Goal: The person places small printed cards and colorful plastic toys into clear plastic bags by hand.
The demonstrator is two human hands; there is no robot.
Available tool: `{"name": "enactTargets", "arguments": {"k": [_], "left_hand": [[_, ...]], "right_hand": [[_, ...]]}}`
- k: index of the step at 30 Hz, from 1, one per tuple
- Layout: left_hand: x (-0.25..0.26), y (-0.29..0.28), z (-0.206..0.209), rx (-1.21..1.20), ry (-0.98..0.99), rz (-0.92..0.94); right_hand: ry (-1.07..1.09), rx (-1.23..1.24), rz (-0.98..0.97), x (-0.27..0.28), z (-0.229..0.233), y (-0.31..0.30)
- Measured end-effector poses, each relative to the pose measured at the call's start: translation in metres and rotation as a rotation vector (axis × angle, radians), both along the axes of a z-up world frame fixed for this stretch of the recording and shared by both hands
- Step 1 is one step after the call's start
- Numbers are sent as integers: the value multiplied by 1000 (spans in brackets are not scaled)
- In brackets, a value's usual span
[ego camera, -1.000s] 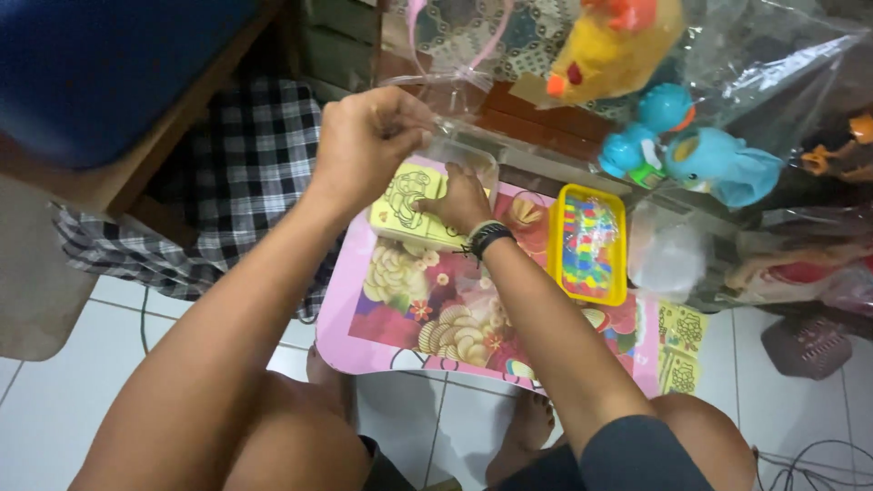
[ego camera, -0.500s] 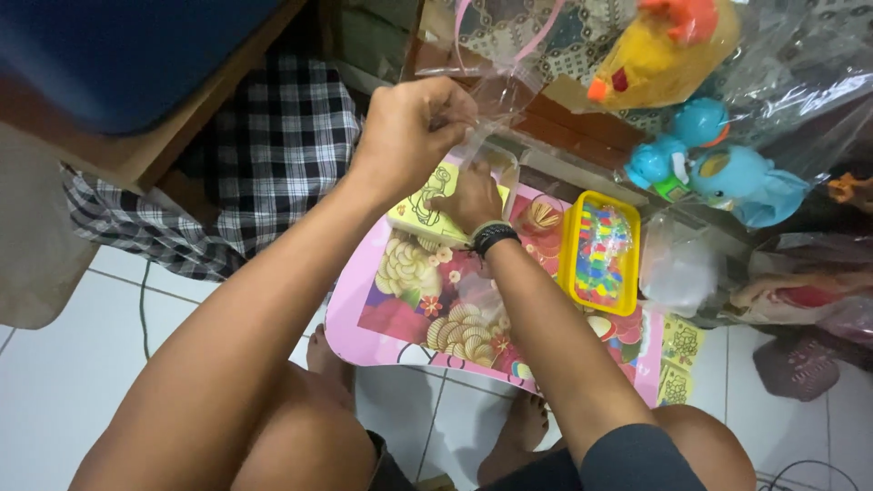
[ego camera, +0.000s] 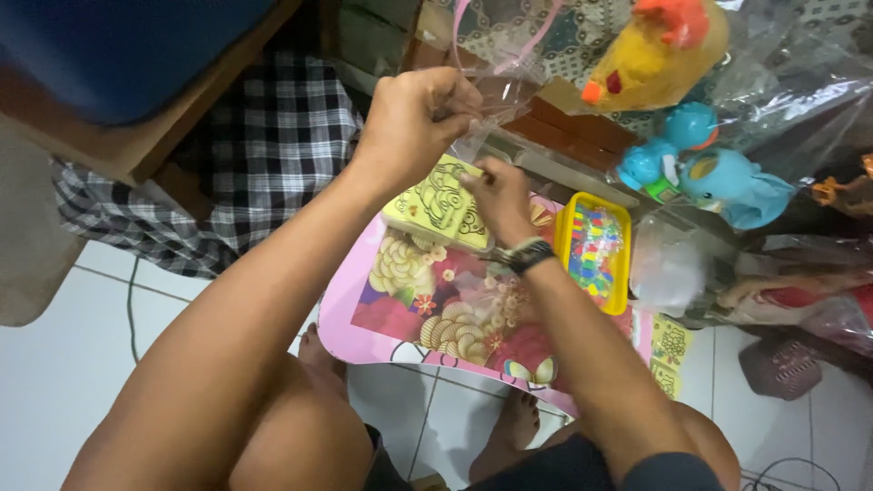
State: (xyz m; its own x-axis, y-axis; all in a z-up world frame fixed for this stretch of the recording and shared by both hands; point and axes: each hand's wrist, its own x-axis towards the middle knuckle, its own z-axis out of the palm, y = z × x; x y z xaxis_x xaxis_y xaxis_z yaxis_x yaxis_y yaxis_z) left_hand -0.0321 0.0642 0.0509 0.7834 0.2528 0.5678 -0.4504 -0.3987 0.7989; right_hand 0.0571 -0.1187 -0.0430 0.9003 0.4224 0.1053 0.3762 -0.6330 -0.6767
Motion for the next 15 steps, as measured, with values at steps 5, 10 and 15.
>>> {"name": "enactTargets", "arguments": {"k": [5,10,15], "left_hand": [[8,-12,0,-79,39,-71],[12,-41,5,-161,200,-156],[11,-79,11,-189,376,-265]], "right_hand": [[-106,99,91,-10,78,-79],[-69,416,-36,-16,125,-151],[-115,900,-209,-17,140,-185]]}}
